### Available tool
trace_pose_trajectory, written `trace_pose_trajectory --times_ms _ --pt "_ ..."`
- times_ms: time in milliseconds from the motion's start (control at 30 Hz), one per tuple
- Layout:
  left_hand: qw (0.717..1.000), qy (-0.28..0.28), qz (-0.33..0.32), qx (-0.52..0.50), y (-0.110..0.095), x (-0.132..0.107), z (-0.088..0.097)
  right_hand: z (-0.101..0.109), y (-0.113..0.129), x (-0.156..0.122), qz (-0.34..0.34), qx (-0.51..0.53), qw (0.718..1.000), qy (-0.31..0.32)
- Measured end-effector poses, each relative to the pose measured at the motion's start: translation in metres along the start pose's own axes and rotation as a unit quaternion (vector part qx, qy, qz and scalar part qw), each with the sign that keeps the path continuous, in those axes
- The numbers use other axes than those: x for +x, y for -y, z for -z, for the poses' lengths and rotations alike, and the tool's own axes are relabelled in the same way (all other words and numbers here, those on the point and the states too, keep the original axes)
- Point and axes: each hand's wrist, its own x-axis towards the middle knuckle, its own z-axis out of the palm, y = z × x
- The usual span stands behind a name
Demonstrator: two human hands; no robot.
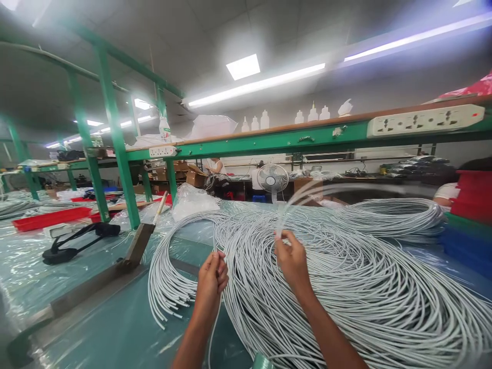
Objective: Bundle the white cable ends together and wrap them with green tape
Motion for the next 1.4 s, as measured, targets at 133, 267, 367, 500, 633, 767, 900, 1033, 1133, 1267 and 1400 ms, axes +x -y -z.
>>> trace_pose_trajectory --times_ms 133,267,367,500,633,767,900,1033,1133,1267,1400 --pt "0.998 -0.031 -0.044 -0.038 -0.009 0.001 0.004 -0.021 0.016 -0.023 0.076 -0.119 0.957 0.252" --pt "0.994 -0.062 -0.072 -0.057 -0.013 0.004 0.011 -0.033 0.010 -0.040 0.120 -0.195 0.894 0.386" --pt "0.992 -0.083 -0.070 -0.065 -0.011 0.007 0.017 -0.035 0.007 -0.042 0.131 -0.227 0.874 0.408" --pt "0.991 -0.106 -0.052 -0.069 -0.008 0.008 0.020 -0.033 0.014 -0.035 0.131 -0.260 0.889 0.353" --pt "0.992 -0.102 -0.031 -0.072 -0.008 0.009 0.019 -0.032 0.023 -0.034 0.130 -0.265 0.874 0.385" --pt "0.992 -0.107 -0.013 -0.066 -0.003 0.011 0.022 -0.031 0.028 -0.039 0.118 -0.246 0.832 0.482" --pt "0.991 -0.115 -0.006 -0.064 0.003 0.015 0.027 -0.030 0.028 -0.046 0.033 -0.226 0.796 0.560" --pt "0.995 -0.090 0.005 -0.051 0.002 0.014 0.024 -0.026 0.025 -0.048 -0.108 -0.189 0.738 0.639" --pt "0.999 -0.041 0.005 -0.025 -0.002 0.007 0.014 -0.025 0.023 -0.043 -0.153 -0.138 0.733 0.648" --pt "0.999 0.035 0.011 0.030 -0.006 -0.004 -0.003 -0.026 0.023 -0.026 -0.153 -0.040 0.892 0.423" --pt "0.992 0.098 0.022 0.075 -0.005 -0.013 -0.013 -0.030 0.026 -0.015 -0.116 0.020 0.960 0.255"
